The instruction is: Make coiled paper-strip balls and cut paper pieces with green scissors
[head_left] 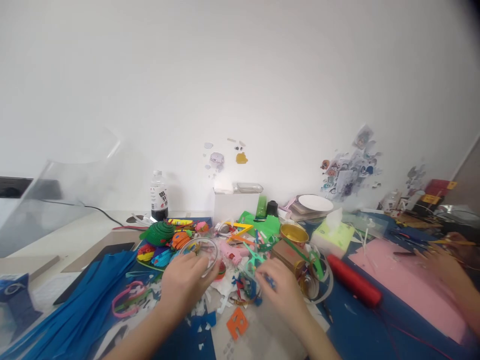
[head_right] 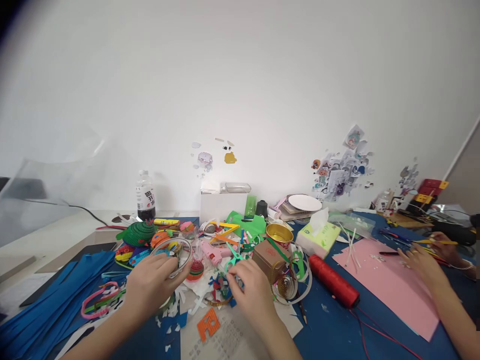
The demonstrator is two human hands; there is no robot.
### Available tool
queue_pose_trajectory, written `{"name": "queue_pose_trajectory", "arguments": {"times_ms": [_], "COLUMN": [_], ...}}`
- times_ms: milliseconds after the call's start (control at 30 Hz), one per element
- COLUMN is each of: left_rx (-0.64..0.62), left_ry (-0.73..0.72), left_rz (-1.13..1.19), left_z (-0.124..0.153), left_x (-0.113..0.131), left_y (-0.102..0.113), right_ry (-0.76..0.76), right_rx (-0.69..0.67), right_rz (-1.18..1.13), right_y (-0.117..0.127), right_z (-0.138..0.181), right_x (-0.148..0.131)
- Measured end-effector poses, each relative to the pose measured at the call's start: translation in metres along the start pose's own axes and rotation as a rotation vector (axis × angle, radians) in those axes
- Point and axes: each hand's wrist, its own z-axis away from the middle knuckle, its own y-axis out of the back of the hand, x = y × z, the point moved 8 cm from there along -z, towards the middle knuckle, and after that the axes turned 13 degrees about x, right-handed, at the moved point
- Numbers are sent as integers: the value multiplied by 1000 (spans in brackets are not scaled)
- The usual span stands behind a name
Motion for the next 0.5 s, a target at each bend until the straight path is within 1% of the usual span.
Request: {"name": "queue_pose_trajectory", "arguments": {"times_ms": [100, 167, 233, 300, 367, 433, 500], "left_rx": [46, 54, 58, 56, 31, -46, -147], "left_ry": [-43, -59, -73, -71, -62, -62, -58], "left_rz": [16, 23, 17, -1, -17, -8, 40], "left_z": [-4, -5, -7, -11, -14, -12, 1], "left_x": [6, 7, 7, 6, 7, 9, 11], "left_y": [7, 9, 11, 16, 24, 32, 41], "right_ry": [-70, -63, -38, -27, -34, -40, -29], "right_rx": [8, -7, 20, 46, 41, -1, -62], "right_rz": [114, 186, 277, 343, 350, 302, 248], "right_y": [9, 8, 8, 8, 5, 0, -8], "right_z": [25, 41, 53, 60, 62, 58, 52], "right_x": [31, 46, 54, 54, 46, 33, 19]}}
